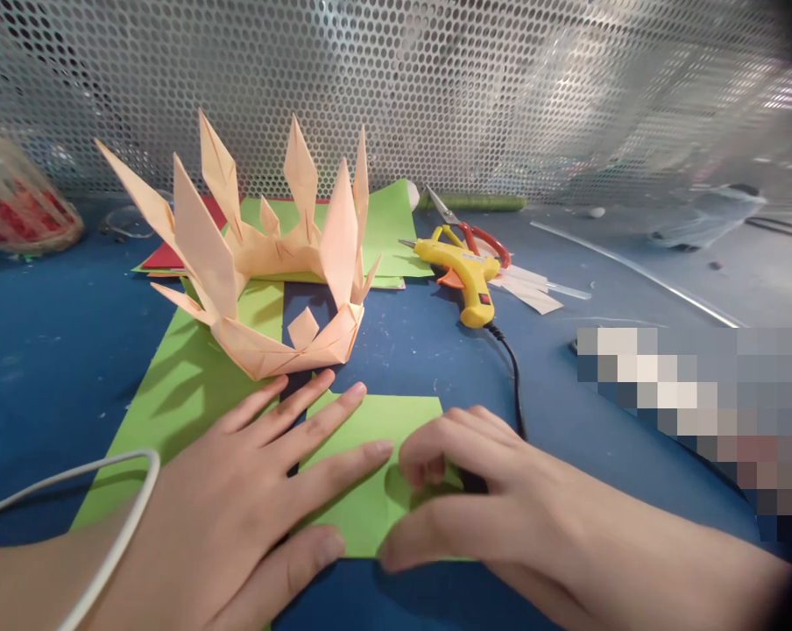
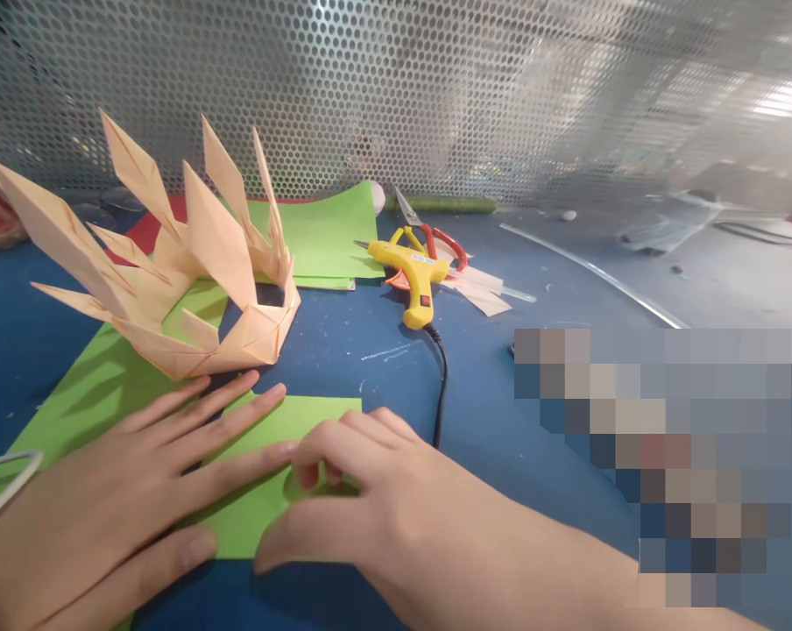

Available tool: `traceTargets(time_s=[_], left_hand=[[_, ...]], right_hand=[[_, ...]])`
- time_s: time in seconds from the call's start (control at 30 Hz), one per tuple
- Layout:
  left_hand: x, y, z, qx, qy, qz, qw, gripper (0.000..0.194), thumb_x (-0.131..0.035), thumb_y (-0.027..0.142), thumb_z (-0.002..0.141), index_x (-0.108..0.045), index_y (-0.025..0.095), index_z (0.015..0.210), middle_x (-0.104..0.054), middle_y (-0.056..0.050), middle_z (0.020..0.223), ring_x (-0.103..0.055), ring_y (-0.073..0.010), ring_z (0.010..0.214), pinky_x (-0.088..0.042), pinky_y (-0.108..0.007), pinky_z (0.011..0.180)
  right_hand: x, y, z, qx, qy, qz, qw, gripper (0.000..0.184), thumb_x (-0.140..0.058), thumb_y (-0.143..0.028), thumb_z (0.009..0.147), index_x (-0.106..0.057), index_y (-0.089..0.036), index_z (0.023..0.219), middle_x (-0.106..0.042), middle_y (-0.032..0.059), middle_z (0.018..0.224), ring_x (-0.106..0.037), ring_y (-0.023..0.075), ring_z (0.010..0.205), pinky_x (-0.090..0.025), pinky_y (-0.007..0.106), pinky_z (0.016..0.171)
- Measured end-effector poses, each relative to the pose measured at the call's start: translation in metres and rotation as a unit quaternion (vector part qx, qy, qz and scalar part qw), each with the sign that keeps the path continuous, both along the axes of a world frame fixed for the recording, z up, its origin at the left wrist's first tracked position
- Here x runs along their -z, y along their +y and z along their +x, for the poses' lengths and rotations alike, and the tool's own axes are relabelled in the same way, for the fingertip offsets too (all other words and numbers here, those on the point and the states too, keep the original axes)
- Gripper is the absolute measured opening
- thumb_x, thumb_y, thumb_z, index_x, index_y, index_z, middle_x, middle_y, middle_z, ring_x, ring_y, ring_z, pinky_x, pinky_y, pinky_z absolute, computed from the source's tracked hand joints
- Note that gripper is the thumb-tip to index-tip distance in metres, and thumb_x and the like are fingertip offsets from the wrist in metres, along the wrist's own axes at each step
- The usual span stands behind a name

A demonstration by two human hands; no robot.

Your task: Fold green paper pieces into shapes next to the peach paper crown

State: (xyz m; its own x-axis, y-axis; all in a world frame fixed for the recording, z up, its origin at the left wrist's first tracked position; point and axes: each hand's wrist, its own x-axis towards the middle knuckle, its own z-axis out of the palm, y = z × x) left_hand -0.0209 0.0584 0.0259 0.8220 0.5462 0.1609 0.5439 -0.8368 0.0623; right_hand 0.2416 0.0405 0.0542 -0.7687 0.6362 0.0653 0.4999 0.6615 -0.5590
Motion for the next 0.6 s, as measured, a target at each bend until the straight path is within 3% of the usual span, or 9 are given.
traceTargets(time_s=[0.1,0.3,0.43,0.6], left_hand=[[0.0002,0.0013,-0.0020,0.009,0.005,0.010,1.000,0.057,-0.039,0.043,0.106,-0.020,0.038,0.159,-0.020,0.008,0.168,-0.027,-0.0240,0.153,-0.020,-0.043,0.124],[0.0009,-0.0017,-0.0028,0.011,0.013,0.041,0.999,0.057,-0.042,0.043,0.105,-0.023,0.037,0.159,-0.019,0.008,0.169,-0.029,-0.0240,0.152,-0.018,-0.041,0.123],[0.0009,0.0014,-0.0007,0.022,0.023,0.046,0.998,0.059,-0.044,0.044,0.104,-0.022,0.037,0.159,-0.020,0.007,0.169,-0.029,-0.0250,0.152,-0.021,-0.041,0.122],[0.0007,0.0037,-0.0014,0.027,0.016,0.053,0.998,0.059,-0.046,0.043,0.104,-0.025,0.034,0.159,-0.024,0.004,0.168,-0.029,-0.0249,0.152,-0.024,-0.041,0.122]], right_hand=[[-0.0022,0.0026,0.0020,-0.060,-0.031,0.006,0.998,0.037,-0.043,-0.015,0.106,-0.065,-0.033,0.130,-0.062,0.0027,0.103,-0.056,0.0159,0.091,-0.046,0.026,0.085],[-0.0035,-0.0023,0.0015,-0.068,-0.063,0.069,0.993,0.038,-0.036,-0.022,0.110,-0.060,-0.034,0.137,-0.065,0.0019,0.107,-0.054,0.0175,0.087,-0.043,0.029,0.081],[-0.0009,-0.0054,0.0009,-0.049,-0.054,0.088,0.993,0.038,-0.032,-0.025,0.111,-0.066,-0.033,0.128,-0.066,0.0017,0.098,-0.054,0.0173,0.084,-0.042,0.029,0.075],[-0.0016,-0.0022,0.0052,-0.028,0.010,0.106,0.994,0.043,-0.033,-0.028,0.111,-0.074,-0.027,0.101,-0.066,0.0018,0.089,-0.057,0.0149,0.076,-0.044,0.029,0.072]])
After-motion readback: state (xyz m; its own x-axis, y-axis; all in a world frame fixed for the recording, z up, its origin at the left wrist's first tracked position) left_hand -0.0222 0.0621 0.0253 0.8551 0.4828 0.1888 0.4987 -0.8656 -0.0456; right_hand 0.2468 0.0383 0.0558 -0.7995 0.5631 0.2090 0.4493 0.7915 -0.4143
